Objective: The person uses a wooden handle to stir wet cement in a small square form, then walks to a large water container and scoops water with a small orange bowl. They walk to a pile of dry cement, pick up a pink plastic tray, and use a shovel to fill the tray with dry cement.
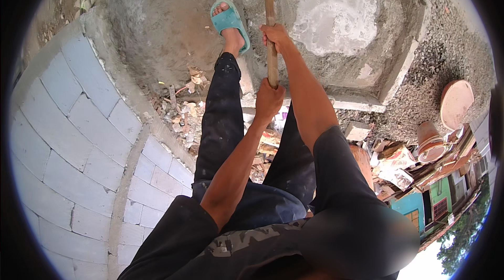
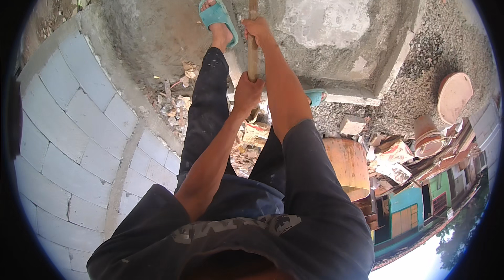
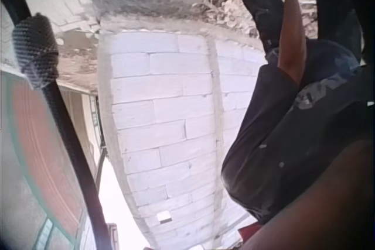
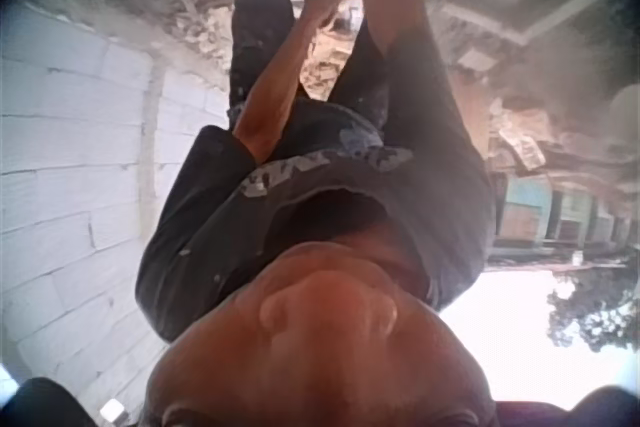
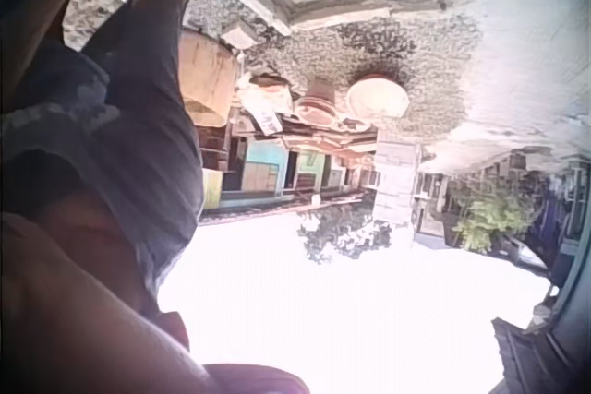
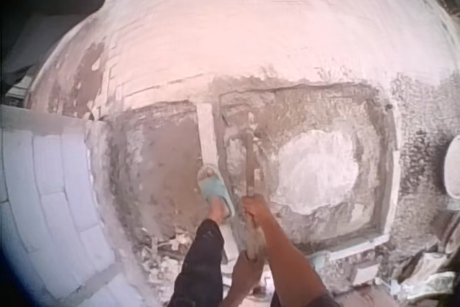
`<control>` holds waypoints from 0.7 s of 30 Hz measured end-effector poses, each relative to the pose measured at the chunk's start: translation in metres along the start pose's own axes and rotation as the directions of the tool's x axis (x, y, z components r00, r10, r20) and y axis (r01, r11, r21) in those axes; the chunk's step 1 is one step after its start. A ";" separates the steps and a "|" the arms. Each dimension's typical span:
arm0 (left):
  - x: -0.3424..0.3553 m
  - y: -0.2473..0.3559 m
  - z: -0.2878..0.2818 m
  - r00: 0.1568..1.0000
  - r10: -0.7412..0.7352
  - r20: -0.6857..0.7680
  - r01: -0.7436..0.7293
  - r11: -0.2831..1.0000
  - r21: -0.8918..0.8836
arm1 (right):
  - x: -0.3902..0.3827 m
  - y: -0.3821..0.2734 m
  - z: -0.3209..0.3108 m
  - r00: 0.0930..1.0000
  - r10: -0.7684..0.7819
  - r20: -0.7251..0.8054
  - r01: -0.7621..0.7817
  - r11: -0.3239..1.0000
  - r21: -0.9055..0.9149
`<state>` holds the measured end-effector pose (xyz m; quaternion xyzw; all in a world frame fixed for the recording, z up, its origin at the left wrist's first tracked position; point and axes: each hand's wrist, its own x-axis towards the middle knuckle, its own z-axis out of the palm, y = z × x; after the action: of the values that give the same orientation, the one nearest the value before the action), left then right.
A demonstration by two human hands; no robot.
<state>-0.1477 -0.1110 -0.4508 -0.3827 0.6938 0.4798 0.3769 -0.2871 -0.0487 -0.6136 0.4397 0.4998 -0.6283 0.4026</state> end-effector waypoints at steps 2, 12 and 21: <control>-0.014 0.004 0.000 1.000 -0.014 -0.011 0.015 0.991 0.130 | -0.012 0.011 -0.009 1.000 0.012 0.024 -0.012 1.000 0.011; -0.175 0.073 -0.051 0.990 -0.101 0.102 0.009 0.751 0.661 | -0.122 0.036 -0.060 0.988 0.069 0.138 -0.153 0.511 0.846; -0.186 0.066 -0.033 0.904 -0.225 0.364 -0.234 0.452 0.861 | -0.138 0.168 -0.136 0.948 0.301 -0.106 -0.074 0.531 0.844</control>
<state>-0.1328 -0.0952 -0.2517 -0.0109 0.7409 0.1168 0.6613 -0.0683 0.0641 -0.5434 0.7007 0.1372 -0.6841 0.1492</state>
